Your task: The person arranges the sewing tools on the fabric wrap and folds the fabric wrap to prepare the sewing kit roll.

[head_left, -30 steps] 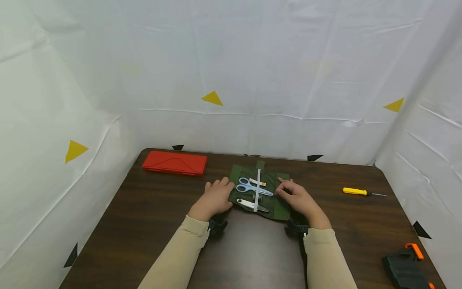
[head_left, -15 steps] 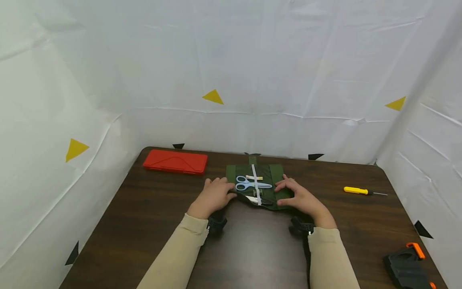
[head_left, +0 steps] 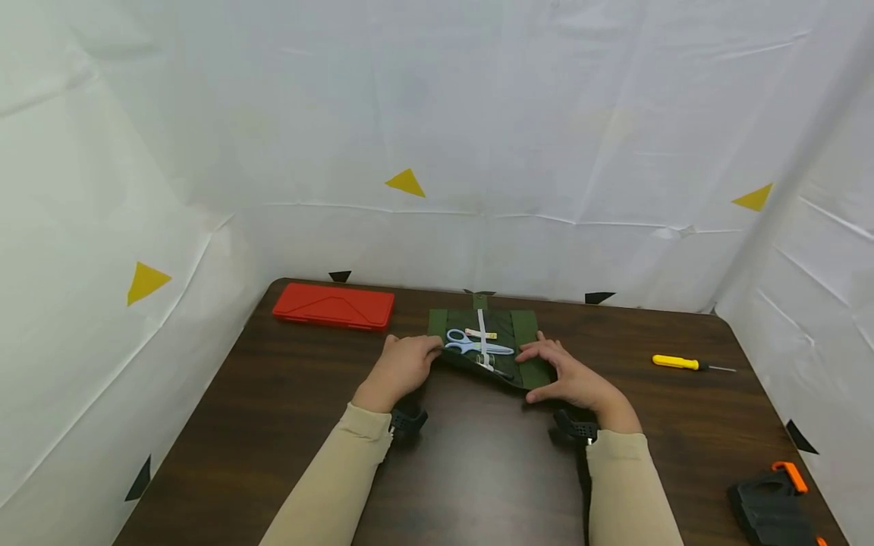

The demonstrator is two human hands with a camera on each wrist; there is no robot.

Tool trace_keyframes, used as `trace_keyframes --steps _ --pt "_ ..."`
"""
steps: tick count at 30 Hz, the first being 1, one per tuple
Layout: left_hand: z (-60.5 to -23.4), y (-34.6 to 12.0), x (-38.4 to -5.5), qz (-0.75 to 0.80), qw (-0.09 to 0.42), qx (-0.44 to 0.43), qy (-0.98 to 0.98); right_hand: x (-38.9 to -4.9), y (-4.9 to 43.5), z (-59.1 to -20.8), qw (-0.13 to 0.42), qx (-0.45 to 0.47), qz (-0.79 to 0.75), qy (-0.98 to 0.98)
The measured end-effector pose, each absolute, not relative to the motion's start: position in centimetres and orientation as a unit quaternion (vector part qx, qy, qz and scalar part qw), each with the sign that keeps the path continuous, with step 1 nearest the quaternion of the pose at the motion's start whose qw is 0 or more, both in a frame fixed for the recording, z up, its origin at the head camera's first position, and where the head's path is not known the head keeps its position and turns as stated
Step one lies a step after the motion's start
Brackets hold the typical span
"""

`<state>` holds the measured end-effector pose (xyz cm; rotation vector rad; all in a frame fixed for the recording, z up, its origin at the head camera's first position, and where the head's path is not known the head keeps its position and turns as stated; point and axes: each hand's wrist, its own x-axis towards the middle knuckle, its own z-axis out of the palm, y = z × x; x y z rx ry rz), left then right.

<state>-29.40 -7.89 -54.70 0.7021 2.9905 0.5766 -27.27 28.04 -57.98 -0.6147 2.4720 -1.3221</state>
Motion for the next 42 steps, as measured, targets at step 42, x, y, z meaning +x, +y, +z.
trace_keyframes --steps 42 --pt "-55.3 -8.3 -29.8 0.329 0.047 0.224 0.916 -27.1 27.5 -58.3 -0.012 -0.107 -0.496 0.862"
